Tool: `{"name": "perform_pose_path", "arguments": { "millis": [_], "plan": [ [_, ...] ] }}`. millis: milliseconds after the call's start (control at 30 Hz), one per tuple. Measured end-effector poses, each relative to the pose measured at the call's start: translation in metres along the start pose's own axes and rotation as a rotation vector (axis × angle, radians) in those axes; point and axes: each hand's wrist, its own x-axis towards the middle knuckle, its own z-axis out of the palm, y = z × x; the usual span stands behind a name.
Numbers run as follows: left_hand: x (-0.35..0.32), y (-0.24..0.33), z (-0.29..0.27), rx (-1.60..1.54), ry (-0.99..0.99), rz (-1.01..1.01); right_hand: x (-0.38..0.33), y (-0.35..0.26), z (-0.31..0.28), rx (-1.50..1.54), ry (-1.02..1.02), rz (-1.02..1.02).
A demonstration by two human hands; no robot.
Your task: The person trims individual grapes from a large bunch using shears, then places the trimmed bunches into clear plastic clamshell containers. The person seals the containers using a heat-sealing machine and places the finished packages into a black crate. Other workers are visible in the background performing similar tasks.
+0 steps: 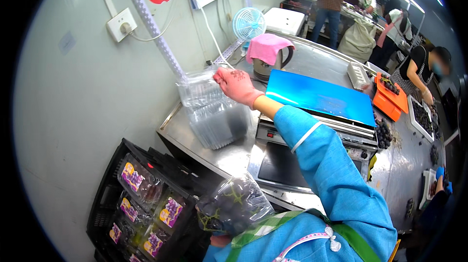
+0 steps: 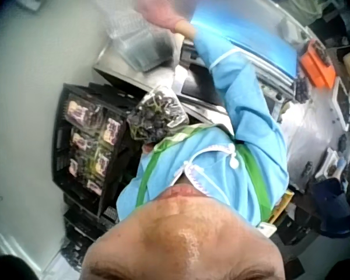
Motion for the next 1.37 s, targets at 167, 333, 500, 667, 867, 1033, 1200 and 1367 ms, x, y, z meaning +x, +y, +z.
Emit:
{"name": "perform_pose_path", "arguments": {
  "millis": [167, 333, 500, 667, 867, 1033, 1200, 1367],
  "plan": [
    [0.002, 0.007, 0.014, 0.002, -0.058, 0.044, -0.062, -0.016, -0.07, -0.349, -0.138, -0.447],
    [0.006, 0.025, 0.032, -0.002, -0.118, 0.105, -0.181, -0.013, -0.14, -0.78, -0.077, -0.308],
    [0.018, 0.054, 0.062, -0.01, -0.197, 0.19, -0.308, -0.011, -0.184, -0.723, -0.601, 0.106],
    [0.016, 0.083, 0.106, -0.017, -0.313, 0.259, -0.388, -0.013, -0.18, -0.509, -0.789, 0.282],
    [-0.005, 0.104, 0.145, 0.049, -0.45, 0.405, -0.408, 0.0, -0.189, -0.013, -0.406, 0.318],
    [-0.031, 0.168, 0.173, 0.437, -0.418, 1.283, -0.4, 0.009, -0.236, 1.3, 0.165, 0.578],
    [-0.049, 0.216, 0.211, 0.081, -0.737, 1.035, -0.399, 0.001, -0.25, 1.146, 0.283, 0.736],
    [-0.017, 0.209, 0.228, -0.667, -0.878, -0.25, -0.4, 0.002, -0.252, 1.161, 0.403, 0.774]
  ]
}}
